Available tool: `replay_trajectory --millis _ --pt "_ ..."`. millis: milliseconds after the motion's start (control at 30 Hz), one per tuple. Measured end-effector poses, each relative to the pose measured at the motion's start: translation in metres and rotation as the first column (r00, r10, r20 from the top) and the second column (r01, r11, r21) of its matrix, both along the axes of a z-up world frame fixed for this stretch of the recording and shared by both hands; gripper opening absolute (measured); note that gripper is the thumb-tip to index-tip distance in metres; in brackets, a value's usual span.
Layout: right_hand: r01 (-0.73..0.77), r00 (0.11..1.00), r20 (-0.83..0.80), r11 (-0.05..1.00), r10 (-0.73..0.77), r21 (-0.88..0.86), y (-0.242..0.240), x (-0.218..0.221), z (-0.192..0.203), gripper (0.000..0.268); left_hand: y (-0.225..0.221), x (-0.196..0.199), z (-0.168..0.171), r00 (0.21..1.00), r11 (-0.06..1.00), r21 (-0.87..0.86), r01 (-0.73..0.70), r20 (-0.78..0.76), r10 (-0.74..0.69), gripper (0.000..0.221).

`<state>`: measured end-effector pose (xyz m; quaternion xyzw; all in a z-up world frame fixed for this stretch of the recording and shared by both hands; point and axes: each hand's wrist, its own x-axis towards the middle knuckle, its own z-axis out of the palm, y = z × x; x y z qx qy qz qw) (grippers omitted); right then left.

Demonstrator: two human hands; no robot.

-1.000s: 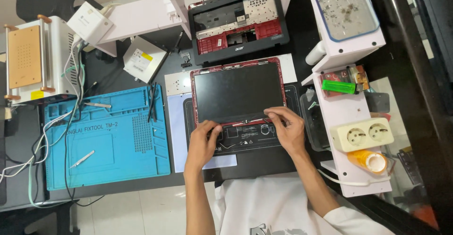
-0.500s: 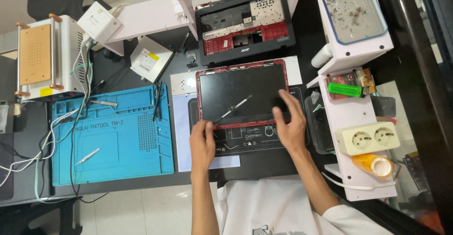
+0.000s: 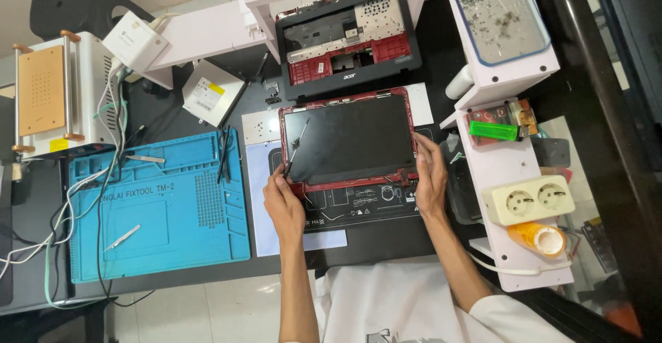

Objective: Disassembling a laptop chassis and screen components on a repair bench.

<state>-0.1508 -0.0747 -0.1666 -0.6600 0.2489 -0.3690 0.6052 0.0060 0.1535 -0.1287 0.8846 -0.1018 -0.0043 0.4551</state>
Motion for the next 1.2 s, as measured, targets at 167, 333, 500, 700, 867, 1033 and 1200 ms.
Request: replay_trajectory --millis 167,333,500,700,867,1033,1200 --pt "0.031 0.999 -0.025 0.999 -0.031 -0.016 0.000 0.006 0.001 0.042 -0.001 0.007 -0.004 0.999 1.000 -0.013 -0.009 -0.039 0.009 0.041" --pt "0.046 0.998 -0.034 0.998 -0.047 -0.032 -0.003 0.017 0.005 0.042 -0.004 0.017 -0.004 0.999 0.999 -0.038 -0.011 -0.051 0.009 0.041" --pt "0.032 0.999 -0.040 0.999 -0.033 -0.014 -0.005 0.013 0.009 0.044 -0.006 0.017 0.006 0.999 1.000 -0.002 0.015 -0.043 -0.016 0.039" --pt "0.073 0.997 -0.019 0.996 -0.074 -0.042 0.014 -0.021 0.010 0.043 -0.008 0.010 0.029 0.947 0.970 0.132 0.205 0.224 -0.231 0.017" --pt "0.126 0.953 -0.224 0.939 -0.204 -0.319 0.029 -0.031 0.016 0.051 -0.045 0.004 0.099 0.815 0.839 0.255 0.481 0.224 -0.535 0.009" --pt "0.149 0.932 -0.260 0.922 -0.251 -0.356 0.028 -0.030 0.016 0.052 -0.074 0.003 0.116 0.559 0.660 0.391 0.641 0.352 -0.751 0.010" --pt "0.128 0.935 -0.269 0.928 -0.230 -0.349 0.028 -0.030 0.020 0.056 -0.086 0.003 0.123 0.442 0.542 0.540 0.645 0.315 -0.840 0.012"
